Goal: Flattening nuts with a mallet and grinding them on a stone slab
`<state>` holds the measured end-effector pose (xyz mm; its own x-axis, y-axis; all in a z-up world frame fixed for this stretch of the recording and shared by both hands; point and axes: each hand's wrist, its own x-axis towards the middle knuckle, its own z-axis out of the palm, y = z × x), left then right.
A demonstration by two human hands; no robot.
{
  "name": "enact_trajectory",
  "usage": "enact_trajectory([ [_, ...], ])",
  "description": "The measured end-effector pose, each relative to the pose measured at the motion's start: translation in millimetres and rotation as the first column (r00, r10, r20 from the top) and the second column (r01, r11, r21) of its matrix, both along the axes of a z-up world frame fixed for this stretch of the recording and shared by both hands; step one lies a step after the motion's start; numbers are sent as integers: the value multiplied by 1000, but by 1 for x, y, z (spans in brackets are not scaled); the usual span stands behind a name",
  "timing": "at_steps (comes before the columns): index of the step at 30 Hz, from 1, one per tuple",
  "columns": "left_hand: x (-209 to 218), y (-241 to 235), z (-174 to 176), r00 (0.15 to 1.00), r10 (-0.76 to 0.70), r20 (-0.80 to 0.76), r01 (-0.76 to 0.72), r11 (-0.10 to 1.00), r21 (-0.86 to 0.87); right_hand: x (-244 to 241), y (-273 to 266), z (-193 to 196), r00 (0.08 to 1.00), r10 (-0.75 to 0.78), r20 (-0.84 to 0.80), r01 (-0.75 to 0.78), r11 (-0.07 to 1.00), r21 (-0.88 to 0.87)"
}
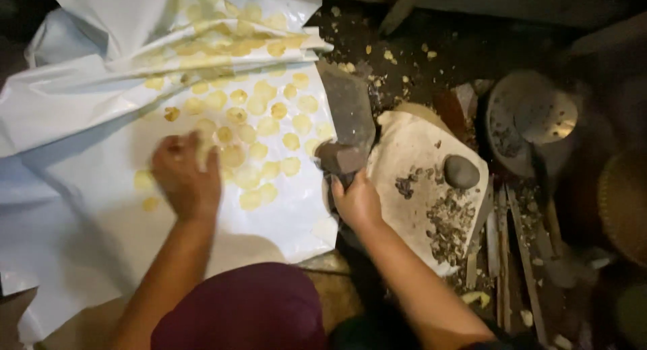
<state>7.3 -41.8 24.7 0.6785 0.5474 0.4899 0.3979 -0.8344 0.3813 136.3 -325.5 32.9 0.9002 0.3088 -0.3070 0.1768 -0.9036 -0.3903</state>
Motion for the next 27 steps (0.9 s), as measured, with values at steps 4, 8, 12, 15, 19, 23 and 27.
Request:
enact_trajectory([
  [4, -35, 19, -34, 988, 118, 95, -118, 993, 0, 29, 2, 27, 1000, -10, -24, 12, 995, 100],
  [8, -41, 21, -22, 988, 22, 153, 1, 988, -153, 33, 3, 62, 988, -128, 82, 98, 949, 299],
  [12, -39, 16, -14, 984, 78, 160, -43, 976, -213, 6, -5, 26, 957, -172, 233, 90, 942, 323],
  [15, -36, 23, -17, 976, 99, 194, -65, 982, -178, 0, -8, -4, 998, -27, 61, 25, 999, 37],
  [19, -36, 47, -43, 995, 32, 91, -19, 988, -150, 27, 4, 47, 997, 23, -72, -19, 998, 66],
  [23, -29, 49, -37, 994, 37, 104, -15, 979, -205, 28, 7, 74, 999, -23, -43, 28, 994, 103],
  [27, -3, 2, -27, 984, -146, 98, 166, 954, -249, 8, -5, 9, 997, -63, 48, 59, 994, 95],
])
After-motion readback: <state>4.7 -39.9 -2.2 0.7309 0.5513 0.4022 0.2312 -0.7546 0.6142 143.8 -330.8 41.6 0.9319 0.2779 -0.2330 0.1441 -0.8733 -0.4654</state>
